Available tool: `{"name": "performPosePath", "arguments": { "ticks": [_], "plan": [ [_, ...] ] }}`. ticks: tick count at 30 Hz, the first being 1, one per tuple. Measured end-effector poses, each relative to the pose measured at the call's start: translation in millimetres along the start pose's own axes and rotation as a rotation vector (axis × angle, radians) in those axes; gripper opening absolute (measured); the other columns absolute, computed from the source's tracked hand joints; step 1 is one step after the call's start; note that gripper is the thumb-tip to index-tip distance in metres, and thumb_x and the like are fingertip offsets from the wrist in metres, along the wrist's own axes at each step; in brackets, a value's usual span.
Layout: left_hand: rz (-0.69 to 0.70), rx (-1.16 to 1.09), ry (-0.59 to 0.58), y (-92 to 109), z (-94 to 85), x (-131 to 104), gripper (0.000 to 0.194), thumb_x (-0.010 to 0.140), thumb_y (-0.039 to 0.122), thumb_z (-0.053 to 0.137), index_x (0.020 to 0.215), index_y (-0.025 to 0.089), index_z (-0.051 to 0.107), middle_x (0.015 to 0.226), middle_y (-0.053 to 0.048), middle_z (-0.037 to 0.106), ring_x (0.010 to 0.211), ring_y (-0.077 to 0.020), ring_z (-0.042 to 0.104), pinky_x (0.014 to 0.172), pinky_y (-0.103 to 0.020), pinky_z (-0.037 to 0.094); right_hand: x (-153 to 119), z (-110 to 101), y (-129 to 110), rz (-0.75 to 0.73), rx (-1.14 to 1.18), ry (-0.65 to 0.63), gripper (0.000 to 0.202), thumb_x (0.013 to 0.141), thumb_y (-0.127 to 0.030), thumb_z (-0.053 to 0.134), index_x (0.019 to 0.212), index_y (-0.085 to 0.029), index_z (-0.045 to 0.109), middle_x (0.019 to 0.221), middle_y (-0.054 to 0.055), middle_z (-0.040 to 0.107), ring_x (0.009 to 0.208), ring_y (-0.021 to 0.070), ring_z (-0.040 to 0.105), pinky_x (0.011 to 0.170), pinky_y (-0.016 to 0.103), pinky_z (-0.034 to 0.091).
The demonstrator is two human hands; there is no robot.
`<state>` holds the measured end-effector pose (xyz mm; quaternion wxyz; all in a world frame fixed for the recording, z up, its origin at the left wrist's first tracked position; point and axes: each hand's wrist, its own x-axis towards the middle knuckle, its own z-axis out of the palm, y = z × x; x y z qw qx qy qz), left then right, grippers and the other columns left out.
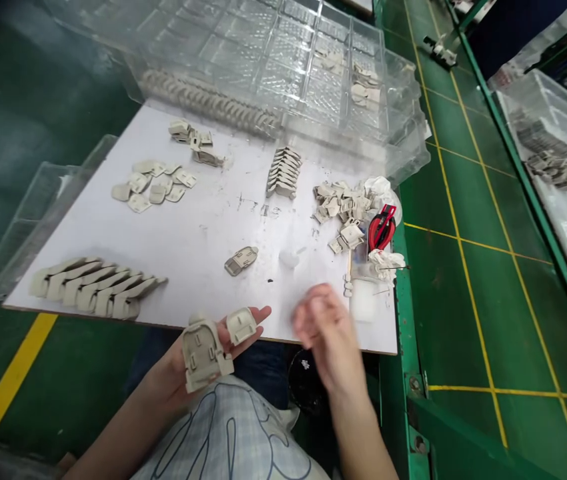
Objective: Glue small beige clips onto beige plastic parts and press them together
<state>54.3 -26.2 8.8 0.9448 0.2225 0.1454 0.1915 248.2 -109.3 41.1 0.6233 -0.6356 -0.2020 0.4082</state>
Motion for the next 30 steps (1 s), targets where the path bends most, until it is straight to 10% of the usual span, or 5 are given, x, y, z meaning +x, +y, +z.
{"name": "performPosePath", "arguments": {
  "ticks": [3,8,15,22,30],
  "plan": [
    [-0.011,0.065,0.002,3.0,-0.4,-0.7,0.045,0.069,0.062,0.082,0.093,0.024,0.083,0.137,-0.013,0.068,0.129,-0.0369,0.06,0.1,-0.044,0.051,-20.6,32.1,11.3,0.347,0.216,-0.313,0.039,0.087,-0.058,0.066,0.082,-0.022,0.054,0.066,0.0,0.066,0.051,0.0121,0.059,0.04,0.019,0.037],
    [-0.017,0.103,0.011,8.2,-4.8,-3.9,0.047,0.067,0.064,0.082,0.085,0.02,0.081,0.141,-0.015,0.065,0.107,-0.0325,0.07,0.077,-0.035,0.058,-24.8,47.9,20.4,0.507,0.383,-0.393,0.039,0.083,-0.058,0.072,0.086,-0.02,0.063,0.073,0.003,0.071,0.06,0.0132,0.065,0.049,0.021,0.049],
    [-0.061,0.085,0.0,11.9,-4.7,-5.6,0.045,0.066,0.063,0.083,0.084,0.022,0.083,0.148,-0.012,0.06,0.125,-0.0373,0.063,0.098,-0.042,0.053,-26.6,49.6,26.5,0.567,0.517,-0.453,0.04,0.08,-0.057,0.076,0.096,-0.021,0.072,0.084,0.003,0.069,0.068,0.0108,0.061,0.059,0.021,0.05],
    [-0.056,0.104,-0.043,11.8,-6.3,-5.2,0.043,0.069,0.062,0.082,0.089,0.024,0.084,0.153,-0.009,0.057,0.146,-0.0402,0.043,0.112,-0.046,0.043,-24.3,47.8,23.5,0.47,0.41,-0.534,0.049,0.076,-0.065,0.074,0.099,-0.023,0.072,0.08,0.003,0.064,0.07,0.0152,0.057,0.065,0.029,0.052],
    [0.128,0.216,0.421,10.2,2.3,-1.2,0.048,0.064,0.048,0.091,0.102,0.022,0.079,0.098,-0.009,0.075,0.097,-0.0249,0.066,0.081,-0.031,0.053,-28.4,39.4,15.9,-0.113,0.014,-0.134,0.029,0.079,-0.04,0.08,0.105,-0.027,0.076,0.095,0.005,0.067,0.088,0.0183,0.063,0.081,0.032,0.055]
  ]
}}
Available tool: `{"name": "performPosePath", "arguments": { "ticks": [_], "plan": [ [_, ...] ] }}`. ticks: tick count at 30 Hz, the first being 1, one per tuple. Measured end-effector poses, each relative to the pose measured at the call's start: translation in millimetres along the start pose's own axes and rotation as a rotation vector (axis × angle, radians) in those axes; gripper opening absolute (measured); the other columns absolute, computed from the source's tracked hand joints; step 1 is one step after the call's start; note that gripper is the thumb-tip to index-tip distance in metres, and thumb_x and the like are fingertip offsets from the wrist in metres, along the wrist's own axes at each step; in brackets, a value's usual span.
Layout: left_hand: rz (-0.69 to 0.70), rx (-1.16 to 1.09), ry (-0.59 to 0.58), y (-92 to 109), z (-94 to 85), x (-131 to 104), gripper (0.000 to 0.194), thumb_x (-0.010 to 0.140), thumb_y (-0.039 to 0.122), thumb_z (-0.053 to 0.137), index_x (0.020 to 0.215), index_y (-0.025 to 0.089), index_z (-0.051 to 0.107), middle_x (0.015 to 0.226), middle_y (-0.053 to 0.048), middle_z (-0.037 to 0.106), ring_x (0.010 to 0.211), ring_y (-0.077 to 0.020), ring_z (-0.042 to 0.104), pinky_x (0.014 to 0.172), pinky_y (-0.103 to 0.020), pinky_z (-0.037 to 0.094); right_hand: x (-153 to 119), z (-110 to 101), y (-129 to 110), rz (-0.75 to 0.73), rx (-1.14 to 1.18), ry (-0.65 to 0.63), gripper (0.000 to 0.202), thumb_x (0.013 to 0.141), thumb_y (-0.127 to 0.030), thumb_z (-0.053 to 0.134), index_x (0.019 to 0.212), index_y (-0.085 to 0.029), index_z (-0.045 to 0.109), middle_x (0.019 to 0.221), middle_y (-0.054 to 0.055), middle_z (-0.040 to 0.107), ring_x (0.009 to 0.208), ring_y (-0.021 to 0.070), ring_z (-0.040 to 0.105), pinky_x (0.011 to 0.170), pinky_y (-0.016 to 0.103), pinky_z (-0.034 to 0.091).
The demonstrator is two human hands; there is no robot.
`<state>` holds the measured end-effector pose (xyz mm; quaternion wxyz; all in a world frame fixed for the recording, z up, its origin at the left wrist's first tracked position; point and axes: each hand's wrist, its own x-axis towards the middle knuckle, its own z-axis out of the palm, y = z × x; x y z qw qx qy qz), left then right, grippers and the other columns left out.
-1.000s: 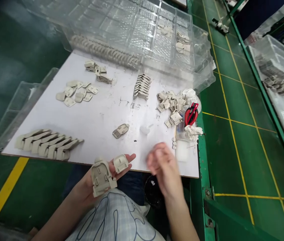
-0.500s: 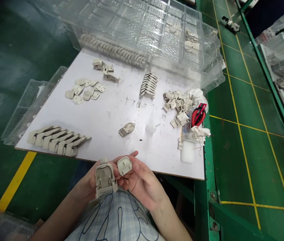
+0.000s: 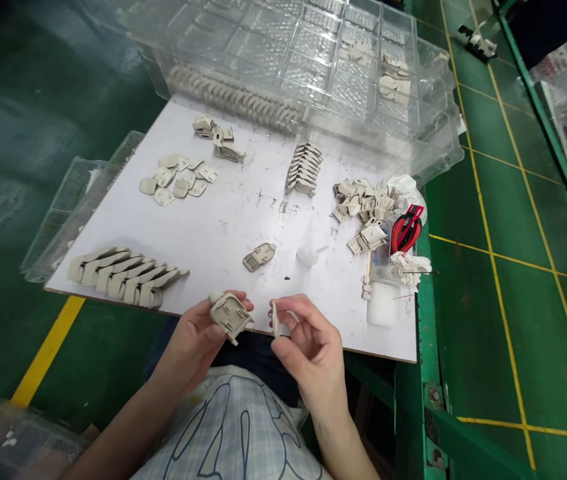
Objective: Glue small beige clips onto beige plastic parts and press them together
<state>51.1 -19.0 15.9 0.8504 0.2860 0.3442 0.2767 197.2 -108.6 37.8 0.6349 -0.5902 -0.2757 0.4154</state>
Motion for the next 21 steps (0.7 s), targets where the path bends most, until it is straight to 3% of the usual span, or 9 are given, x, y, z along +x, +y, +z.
{"name": "performPosePath", "arguments": {
  "ticks": [3,6,13,21],
  "plan": [
    [0.1,0.009,0.036,-2.0,4.9,0.0,0.043,0.064,0.042,0.093,0.096,0.022,0.074,0.088,-0.004,0.07,0.083,-0.0186,0.063,0.072,-0.027,0.051,-1.7,7.7,-3.4,-0.136,-0.236,-0.034,0.028,0.083,-0.025,0.077,0.111,-0.03,0.074,0.101,0.004,0.064,0.097,0.0179,0.061,0.084,0.031,0.054],
    [0.185,0.061,0.007,-4.2,4.8,0.1,0.031,0.07,0.039,0.09,0.087,0.021,0.071,0.088,-0.003,0.069,0.084,-0.0181,0.062,0.077,-0.028,0.051,-1.4,14.6,-5.5,-0.169,-0.368,-0.068,0.031,0.085,-0.021,0.076,0.114,-0.032,0.072,0.103,0.003,0.063,0.098,0.0173,0.061,0.084,0.031,0.054],
    [0.171,0.112,-0.061,0.0,1.5,-1.0,0.023,0.078,0.039,0.082,0.084,0.018,0.075,0.093,-0.006,0.067,0.091,-0.0224,0.062,0.081,-0.032,0.051,0.0,14.8,-6.6,-0.194,-0.465,-0.071,0.03,0.086,-0.021,0.076,0.113,-0.032,0.071,0.104,0.002,0.064,0.1,0.0172,0.062,0.087,0.031,0.053],
    [0.219,0.136,-0.05,-0.9,-0.5,0.4,0.015,0.078,0.032,0.083,0.082,0.019,0.075,0.096,-0.006,0.069,0.087,-0.0178,0.063,0.081,-0.028,0.052,0.1,12.4,-9.1,-0.205,-0.469,-0.104,0.032,0.086,-0.019,0.075,0.115,-0.033,0.07,0.104,0.0,0.066,0.101,0.0158,0.064,0.087,0.028,0.054]
  ]
}}
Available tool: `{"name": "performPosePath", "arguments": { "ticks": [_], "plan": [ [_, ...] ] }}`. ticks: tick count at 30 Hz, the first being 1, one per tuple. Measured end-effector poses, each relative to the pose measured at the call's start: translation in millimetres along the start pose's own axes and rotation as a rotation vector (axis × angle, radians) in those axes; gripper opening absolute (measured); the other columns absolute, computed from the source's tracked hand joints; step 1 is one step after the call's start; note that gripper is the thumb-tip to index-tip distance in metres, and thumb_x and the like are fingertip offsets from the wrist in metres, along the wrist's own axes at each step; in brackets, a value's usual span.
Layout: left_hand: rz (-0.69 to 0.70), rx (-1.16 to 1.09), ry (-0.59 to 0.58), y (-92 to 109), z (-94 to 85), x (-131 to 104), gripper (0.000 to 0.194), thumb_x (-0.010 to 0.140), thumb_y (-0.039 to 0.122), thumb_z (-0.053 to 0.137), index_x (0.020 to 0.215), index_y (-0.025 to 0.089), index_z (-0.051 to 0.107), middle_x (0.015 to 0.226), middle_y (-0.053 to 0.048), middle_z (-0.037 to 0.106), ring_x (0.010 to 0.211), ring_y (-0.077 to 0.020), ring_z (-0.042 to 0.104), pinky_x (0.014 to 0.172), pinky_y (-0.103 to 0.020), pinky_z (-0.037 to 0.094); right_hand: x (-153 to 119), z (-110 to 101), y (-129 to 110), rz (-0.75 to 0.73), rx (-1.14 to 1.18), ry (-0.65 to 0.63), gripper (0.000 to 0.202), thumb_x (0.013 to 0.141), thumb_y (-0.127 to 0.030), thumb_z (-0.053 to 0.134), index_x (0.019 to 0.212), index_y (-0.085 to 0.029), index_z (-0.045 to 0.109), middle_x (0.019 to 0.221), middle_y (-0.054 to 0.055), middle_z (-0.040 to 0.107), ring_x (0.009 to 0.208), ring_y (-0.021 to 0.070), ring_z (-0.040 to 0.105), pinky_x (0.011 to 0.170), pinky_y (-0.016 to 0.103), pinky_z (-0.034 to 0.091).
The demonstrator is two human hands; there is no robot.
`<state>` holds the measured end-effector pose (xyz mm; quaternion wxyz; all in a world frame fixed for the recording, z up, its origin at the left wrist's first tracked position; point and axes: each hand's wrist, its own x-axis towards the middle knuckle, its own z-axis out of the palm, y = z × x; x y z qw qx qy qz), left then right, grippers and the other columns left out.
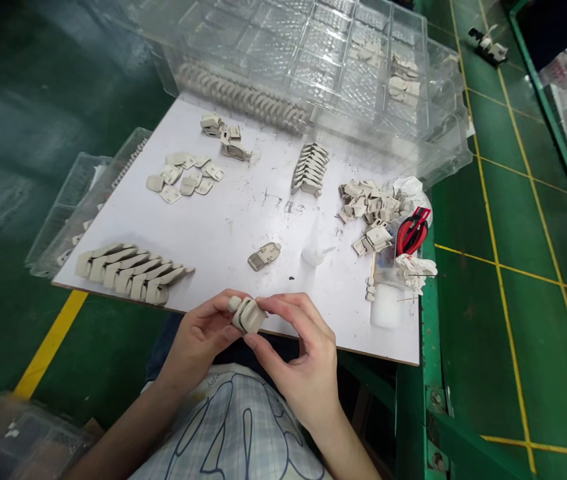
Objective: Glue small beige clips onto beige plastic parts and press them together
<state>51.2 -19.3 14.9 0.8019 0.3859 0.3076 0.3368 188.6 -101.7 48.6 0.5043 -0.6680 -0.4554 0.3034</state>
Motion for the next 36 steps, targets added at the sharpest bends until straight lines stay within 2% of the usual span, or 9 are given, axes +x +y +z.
{"name": "performPosePath", "arguments": {
  "ticks": [8,14,17,19,23,25,28,32,36],
  "plan": [
    [0.04,0.051,-0.036,-1.4,-1.0,-1.6,0.009,0.083,0.03,0.08,0.086,0.023,0.076,0.097,-0.004,0.069,0.091,-0.0163,0.065,0.081,-0.025,0.054,-1.4,-2.5,-0.1,-0.012,-0.025,0.002,0.032,0.086,-0.019,0.076,0.114,-0.033,0.071,0.103,0.001,0.067,0.099,0.0165,0.065,0.084,0.029,0.055],
    [0.152,0.33,-0.074,5.6,-3.6,-5.8,0.011,0.093,0.024,0.068,0.1,0.027,0.076,0.105,-0.003,0.074,0.11,-0.0192,0.066,0.096,-0.029,0.05,-2.9,-0.2,4.3,-0.098,-0.142,0.084,0.033,0.082,-0.02,0.08,0.113,-0.029,0.07,0.101,0.002,0.067,0.096,0.0171,0.066,0.082,0.029,0.056],
    [0.161,0.444,-0.066,10.2,-4.2,-5.9,0.008,0.093,0.024,0.067,0.096,0.024,0.074,0.1,-0.002,0.074,0.097,-0.0173,0.068,0.085,-0.027,0.052,-2.5,2.7,8.8,-0.213,-0.209,0.112,0.036,0.081,-0.016,0.08,0.114,-0.027,0.069,0.099,0.003,0.066,0.094,0.0175,0.067,0.08,0.029,0.057],
    [0.14,0.495,-0.038,12.0,-3.7,-5.8,0.004,0.092,0.024,0.068,0.091,0.022,0.072,0.09,-0.001,0.072,0.086,-0.0151,0.066,0.078,-0.025,0.052,-2.1,2.6,10.9,-0.238,-0.213,0.107,0.037,0.081,-0.015,0.079,0.115,-0.027,0.069,0.099,0.003,0.066,0.093,0.0173,0.066,0.079,0.029,0.057],
    [0.131,0.546,-0.045,13.8,-0.9,-6.1,0.009,0.094,0.025,0.063,0.088,0.021,0.069,0.083,0.0,0.068,0.078,-0.014,0.062,0.072,-0.025,0.05,0.1,-4.1,13.0,-0.03,-0.035,-0.011,0.029,0.087,-0.026,0.076,0.115,-0.031,0.071,0.101,0.002,0.067,0.091,0.016,0.064,0.08,0.029,0.054],
    [0.141,0.576,-0.083,14.2,0.4,-6.4,0.012,0.096,0.025,0.06,0.09,0.021,0.068,0.082,0.0,0.067,0.076,-0.0139,0.062,0.071,-0.026,0.05,2.1,-7.6,13.8,0.099,0.088,-0.073,0.019,0.091,-0.03,0.071,0.11,-0.032,0.073,0.096,0.0,0.068,0.088,0.0149,0.064,0.078,0.028,0.052],
    [0.201,0.643,-0.105,13.5,1.4,-7.5,0.011,0.098,0.024,0.056,0.096,0.021,0.066,0.086,0.0,0.069,0.077,-0.0138,0.063,0.07,-0.025,0.05,4.6,-9.0,14.8,0.236,0.221,-0.13,0.012,0.09,-0.031,0.072,0.102,-0.031,0.074,0.087,-0.002,0.069,0.083,0.0137,0.063,0.074,0.026,0.049],
    [0.302,0.725,-0.092,10.7,2.2,-10.6,0.008,0.097,0.02,0.057,0.1,0.022,0.063,0.09,0.0,0.07,0.083,-0.0135,0.067,0.073,-0.023,0.052,4.0,-5.2,15.1,0.289,0.314,-0.172,0.009,0.089,-0.032,0.073,0.097,-0.029,0.071,0.085,-0.002,0.067,0.082,0.0134,0.061,0.073,0.025,0.046],
    [0.312,0.698,-0.08,8.5,4.4,-12.4,0.006,0.097,0.02,0.057,0.095,0.021,0.062,0.086,0.0,0.068,0.078,-0.0137,0.064,0.072,-0.025,0.051,0.0,-0.4,13.3,0.265,0.356,-0.138,0.009,0.092,-0.033,0.069,0.088,-0.025,0.066,0.083,-0.002,0.063,0.08,0.0134,0.055,0.071,0.026,0.043]
  ]
}}
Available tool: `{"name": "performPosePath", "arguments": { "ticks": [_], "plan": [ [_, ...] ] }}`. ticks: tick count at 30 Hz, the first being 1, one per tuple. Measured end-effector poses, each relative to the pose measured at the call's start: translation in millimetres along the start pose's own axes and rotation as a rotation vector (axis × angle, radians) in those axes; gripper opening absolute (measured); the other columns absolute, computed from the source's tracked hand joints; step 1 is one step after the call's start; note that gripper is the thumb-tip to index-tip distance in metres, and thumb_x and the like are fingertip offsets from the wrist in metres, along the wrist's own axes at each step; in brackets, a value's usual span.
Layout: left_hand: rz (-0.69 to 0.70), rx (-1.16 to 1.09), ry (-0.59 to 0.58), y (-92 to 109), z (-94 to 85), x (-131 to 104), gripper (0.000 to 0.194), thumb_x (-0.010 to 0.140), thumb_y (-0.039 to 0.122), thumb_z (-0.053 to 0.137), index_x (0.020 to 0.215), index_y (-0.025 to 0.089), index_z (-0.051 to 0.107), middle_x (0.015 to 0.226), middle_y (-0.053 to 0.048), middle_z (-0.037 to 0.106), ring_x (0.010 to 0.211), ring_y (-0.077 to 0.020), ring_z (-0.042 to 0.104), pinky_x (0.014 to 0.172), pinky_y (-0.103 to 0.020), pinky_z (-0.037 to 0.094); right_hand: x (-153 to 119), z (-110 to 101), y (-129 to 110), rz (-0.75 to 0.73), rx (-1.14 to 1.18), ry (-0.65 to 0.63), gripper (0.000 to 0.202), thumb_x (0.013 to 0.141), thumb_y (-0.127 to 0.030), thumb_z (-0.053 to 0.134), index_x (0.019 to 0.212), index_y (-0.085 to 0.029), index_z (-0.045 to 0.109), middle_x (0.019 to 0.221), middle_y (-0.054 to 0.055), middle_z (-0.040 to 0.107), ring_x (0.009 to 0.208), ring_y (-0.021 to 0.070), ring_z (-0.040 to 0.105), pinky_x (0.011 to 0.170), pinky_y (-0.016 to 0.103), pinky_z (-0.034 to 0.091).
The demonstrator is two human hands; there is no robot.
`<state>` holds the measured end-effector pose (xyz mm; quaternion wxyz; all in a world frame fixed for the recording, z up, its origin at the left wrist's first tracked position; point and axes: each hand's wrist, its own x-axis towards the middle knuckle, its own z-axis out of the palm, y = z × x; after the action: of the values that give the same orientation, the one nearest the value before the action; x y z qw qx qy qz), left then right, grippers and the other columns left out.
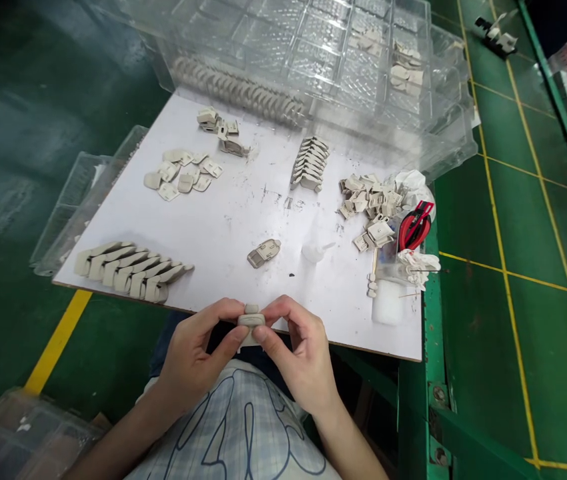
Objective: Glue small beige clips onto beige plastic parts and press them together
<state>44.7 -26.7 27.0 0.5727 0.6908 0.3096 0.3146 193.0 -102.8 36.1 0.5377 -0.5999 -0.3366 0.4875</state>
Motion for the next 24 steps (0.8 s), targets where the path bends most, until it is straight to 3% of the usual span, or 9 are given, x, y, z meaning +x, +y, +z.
{"name": "performPosePath", "arguments": {
  "ticks": [13,24],
  "plan": [
    [-0.136,-0.114,0.021,0.8,3.9,1.0,0.021,0.097,0.035,0.055,0.082,0.022,0.062,0.074,-0.002,0.06,0.075,-0.0194,0.054,0.07,-0.034,0.045,-2.4,9.7,0.3,-0.067,-0.081,0.076,0.015,0.093,-0.033,0.066,0.083,-0.022,0.063,0.078,-0.001,0.059,0.074,0.0143,0.053,0.065,0.026,0.041],
    [-0.057,-0.042,0.074,-0.4,6.4,-1.0,0.014,0.096,0.026,0.056,0.084,0.022,0.061,0.073,-0.001,0.06,0.072,-0.0179,0.053,0.071,-0.034,0.043,-1.9,14.6,3.5,-0.041,0.043,0.066,0.016,0.094,-0.034,0.065,0.084,-0.024,0.059,0.078,-0.002,0.053,0.073,0.0137,0.048,0.064,0.026,0.039]
  ]
}}
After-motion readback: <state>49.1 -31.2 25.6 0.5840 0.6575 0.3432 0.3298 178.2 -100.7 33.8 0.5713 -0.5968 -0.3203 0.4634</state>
